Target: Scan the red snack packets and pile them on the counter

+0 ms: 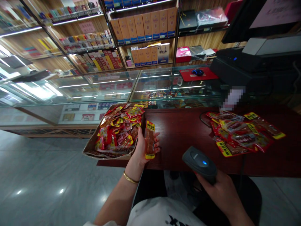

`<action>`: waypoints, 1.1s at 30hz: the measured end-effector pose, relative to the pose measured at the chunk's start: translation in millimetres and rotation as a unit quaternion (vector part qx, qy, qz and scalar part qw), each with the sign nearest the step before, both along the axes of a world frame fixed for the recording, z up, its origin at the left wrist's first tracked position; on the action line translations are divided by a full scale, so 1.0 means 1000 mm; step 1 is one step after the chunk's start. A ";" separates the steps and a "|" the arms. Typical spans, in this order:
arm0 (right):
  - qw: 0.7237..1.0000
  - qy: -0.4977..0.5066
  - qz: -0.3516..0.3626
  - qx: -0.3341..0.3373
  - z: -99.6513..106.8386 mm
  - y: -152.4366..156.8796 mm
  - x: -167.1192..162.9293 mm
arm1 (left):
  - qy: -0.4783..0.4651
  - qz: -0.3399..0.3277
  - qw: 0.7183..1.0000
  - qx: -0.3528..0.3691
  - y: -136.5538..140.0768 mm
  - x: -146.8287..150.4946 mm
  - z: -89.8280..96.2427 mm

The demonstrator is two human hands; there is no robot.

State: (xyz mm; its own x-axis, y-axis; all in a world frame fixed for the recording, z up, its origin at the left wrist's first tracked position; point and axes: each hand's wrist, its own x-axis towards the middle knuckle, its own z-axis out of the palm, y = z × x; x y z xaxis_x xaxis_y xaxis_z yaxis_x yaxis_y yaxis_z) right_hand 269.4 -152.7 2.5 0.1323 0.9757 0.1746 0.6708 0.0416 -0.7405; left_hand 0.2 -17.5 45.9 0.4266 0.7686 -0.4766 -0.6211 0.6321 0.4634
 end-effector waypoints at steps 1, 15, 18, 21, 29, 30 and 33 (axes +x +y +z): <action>1.000 -0.003 0.001 -0.004 0.000 0.000 0.001 | -0.001 -0.013 1.000 0.010 -0.002 0.000 0.001; 0.993 0.007 0.097 -0.070 0.013 -0.001 -0.001 | 0.187 -0.132 0.970 0.077 0.002 -0.004 -0.012; 0.989 0.014 0.114 -0.088 0.016 -0.002 -0.003 | 0.217 -0.144 0.963 0.072 0.004 -0.005 -0.017; 0.988 0.020 0.116 -0.095 0.016 -0.003 -0.003 | 0.236 -0.151 0.957 0.069 0.006 -0.006 -0.024; 0.988 0.018 0.115 -0.100 0.015 -0.001 -0.002 | 0.238 -0.145 0.958 0.062 0.006 -0.002 -0.021; 0.988 0.016 0.114 -0.098 0.016 -0.001 -0.002 | 0.226 -0.144 0.962 0.059 0.006 0.000 -0.020; 0.990 0.020 0.113 -0.080 0.021 -0.003 -0.001 | 0.175 -0.140 0.974 0.042 0.008 0.014 -0.022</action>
State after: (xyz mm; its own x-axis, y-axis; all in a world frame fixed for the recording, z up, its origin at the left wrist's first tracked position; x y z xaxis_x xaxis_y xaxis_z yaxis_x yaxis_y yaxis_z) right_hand 268.5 -155.7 23.1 -0.0891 0.9959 0.0145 0.6278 0.0675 -0.7755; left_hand 14.3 -9.4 23.7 0.4483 0.6877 -0.5710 -0.2249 0.7050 0.6726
